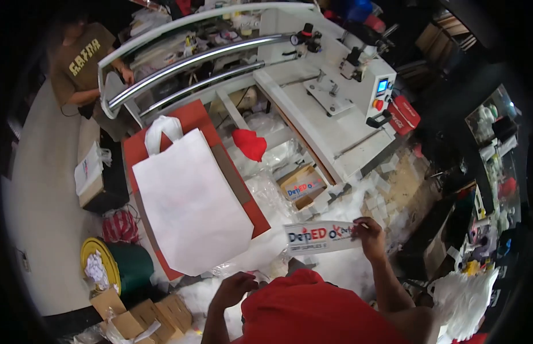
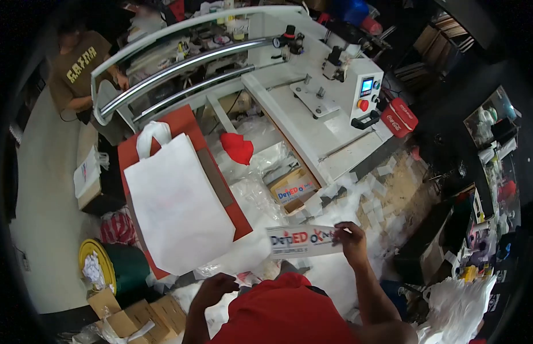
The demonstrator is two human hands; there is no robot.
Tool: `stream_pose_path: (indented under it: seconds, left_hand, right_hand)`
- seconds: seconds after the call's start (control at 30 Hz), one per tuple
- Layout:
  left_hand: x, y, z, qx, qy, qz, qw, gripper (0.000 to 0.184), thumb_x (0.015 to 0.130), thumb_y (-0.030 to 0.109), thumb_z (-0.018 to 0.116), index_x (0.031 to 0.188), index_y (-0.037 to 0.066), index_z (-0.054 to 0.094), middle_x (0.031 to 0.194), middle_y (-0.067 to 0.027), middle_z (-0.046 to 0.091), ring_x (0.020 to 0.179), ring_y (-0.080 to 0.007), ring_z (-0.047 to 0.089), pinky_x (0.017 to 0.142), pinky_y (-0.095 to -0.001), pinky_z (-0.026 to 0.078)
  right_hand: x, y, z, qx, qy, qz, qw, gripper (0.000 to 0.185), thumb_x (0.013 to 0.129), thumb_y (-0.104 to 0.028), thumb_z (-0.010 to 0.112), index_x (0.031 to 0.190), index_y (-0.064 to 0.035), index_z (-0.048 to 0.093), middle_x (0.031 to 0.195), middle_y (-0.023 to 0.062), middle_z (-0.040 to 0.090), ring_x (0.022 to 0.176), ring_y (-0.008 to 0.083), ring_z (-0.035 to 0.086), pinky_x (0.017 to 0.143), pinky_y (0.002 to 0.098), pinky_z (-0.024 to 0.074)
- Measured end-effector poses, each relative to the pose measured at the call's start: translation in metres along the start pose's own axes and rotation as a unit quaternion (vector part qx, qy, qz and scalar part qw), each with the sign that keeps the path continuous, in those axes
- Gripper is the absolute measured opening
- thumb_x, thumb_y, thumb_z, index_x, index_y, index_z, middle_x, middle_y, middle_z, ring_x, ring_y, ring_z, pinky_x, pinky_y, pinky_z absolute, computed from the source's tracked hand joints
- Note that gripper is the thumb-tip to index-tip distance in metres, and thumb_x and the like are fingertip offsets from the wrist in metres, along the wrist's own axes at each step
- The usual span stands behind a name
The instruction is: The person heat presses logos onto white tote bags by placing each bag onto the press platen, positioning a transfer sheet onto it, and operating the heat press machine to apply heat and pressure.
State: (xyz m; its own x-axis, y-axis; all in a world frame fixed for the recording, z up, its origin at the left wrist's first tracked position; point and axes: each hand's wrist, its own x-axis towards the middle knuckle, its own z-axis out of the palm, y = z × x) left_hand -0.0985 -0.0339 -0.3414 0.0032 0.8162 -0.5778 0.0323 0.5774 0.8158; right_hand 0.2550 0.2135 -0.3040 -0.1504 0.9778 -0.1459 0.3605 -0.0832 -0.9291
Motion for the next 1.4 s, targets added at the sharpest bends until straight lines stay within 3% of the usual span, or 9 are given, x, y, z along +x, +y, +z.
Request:
stream_pose_path:
  seconds: [0.13,0.2,0.27,0.47,0.57,0.77,0.83,1.03,1.4]
  left_hand:
    - [-0.041,-0.024,-0.069,-0.137,0.071,0.145,0.977,0.021,0.101,0.011,0.052,0.114,-0.005,0.057,0.095,-0.0131,0.07,0.088,-0.0254,0.07,0.079,-0.0344,0.057]
    - [-0.059,-0.013,-0.095,-0.139,0.204,0.227,0.942,0.016,0.1,0.008,0.052,0.112,-0.001,0.058,0.092,-0.011,0.07,0.082,-0.0174,0.069,0.073,-0.029,0.057]
    - [-0.064,-0.018,-0.121,-0.025,0.364,0.163,0.917,0.016,0.1,0.008,0.052,0.112,0.0,0.058,0.096,-0.0112,0.067,0.083,-0.0179,0.067,0.076,-0.0306,0.056]
    - [-0.035,-0.055,-0.165,0.115,0.553,0.265,0.782,0.024,0.091,0.005,0.059,0.114,0.002,0.059,0.103,-0.0187,0.064,0.097,-0.0317,0.065,0.084,-0.0388,0.053]
    - [-0.022,-0.048,-0.176,0.209,0.556,0.272,0.757,0.032,0.085,0.004,0.06,0.116,0.003,0.058,0.109,-0.0222,0.06,0.104,-0.0428,0.059,0.092,-0.0459,0.049]
    - [-0.006,-0.032,-0.178,0.228,0.557,0.246,0.76,0.034,0.085,0.007,0.061,0.119,0.003,0.057,0.121,-0.0239,0.056,0.111,-0.0428,0.057,0.097,-0.0461,0.047]
    - [0.0,-0.035,-0.18,0.246,0.558,0.257,0.75,0.036,0.085,0.008,0.061,0.12,0.002,0.057,0.123,-0.0241,0.055,0.113,-0.043,0.056,0.099,-0.0463,0.046]
    - [0.028,-0.049,-0.161,0.29,0.59,0.157,0.737,0.06,0.085,0.016,0.063,0.139,-0.001,0.044,0.145,-0.0315,0.037,0.133,-0.0514,0.037,0.109,-0.0515,0.037]
    - [0.033,-0.044,-0.156,0.451,0.528,0.1,0.713,0.056,0.089,0.021,0.052,0.142,0.003,0.045,0.153,-0.0167,0.035,0.143,-0.0433,0.029,0.118,-0.0536,0.022]
  right_hand:
    - [0.02,-0.03,0.086,0.18,-0.078,-0.038,0.98,0.012,0.092,-0.005,0.066,0.103,-0.0001,0.063,0.09,0.0048,0.065,0.08,0.0129,0.064,0.067,0.0295,0.0549]
    - [0.03,-0.05,0.15,0.238,-0.118,-0.104,0.958,0.012,0.092,-0.005,0.066,0.102,-0.0006,0.064,0.091,0.0035,0.064,0.08,0.0116,0.062,0.069,0.0273,0.0529]
    - [0.059,-0.034,0.217,0.178,-0.153,-0.129,0.964,0.011,0.091,-0.005,0.065,0.102,-0.0009,0.064,0.088,0.0017,0.064,0.078,0.0101,0.06,0.071,0.0257,0.0503]
    - [0.083,-0.076,0.355,0.153,-0.197,-0.127,0.96,0.019,0.089,-0.008,0.068,0.104,0.0017,0.065,0.086,0.0039,0.068,0.079,0.0102,0.061,0.074,0.0244,0.0493]
    - [0.106,-0.078,0.39,0.113,-0.193,-0.15,0.963,0.025,0.086,-0.011,0.071,0.107,0.0026,0.067,0.087,0.0056,0.069,0.078,0.0106,0.063,0.073,0.0247,0.0497]
    - [0.112,-0.091,0.406,0.086,-0.213,-0.133,0.964,0.035,0.082,-0.014,0.076,0.111,0.003,0.065,0.09,0.0103,0.068,0.083,0.0169,0.065,0.073,0.0291,0.0514]
    - [0.1,-0.093,0.394,-0.081,-0.069,-0.321,0.941,0.046,0.082,-0.015,0.076,0.121,0.0024,0.058,0.114,0.0187,0.062,0.103,0.0285,0.062,0.083,0.0386,0.0507]
    - [0.035,-0.069,0.359,-0.288,-0.151,-0.515,0.793,0.06,0.09,-0.027,0.066,0.139,-0.0007,0.044,0.144,0.0213,0.041,0.135,0.0387,0.037,0.108,0.0518,0.035]
    - [0.046,-0.044,0.366,-0.385,-0.204,-0.433,0.789,0.061,0.095,-0.042,0.051,0.145,-0.0068,0.043,0.156,0.0139,0.032,0.145,0.0365,0.025,0.116,0.0524,0.0252]
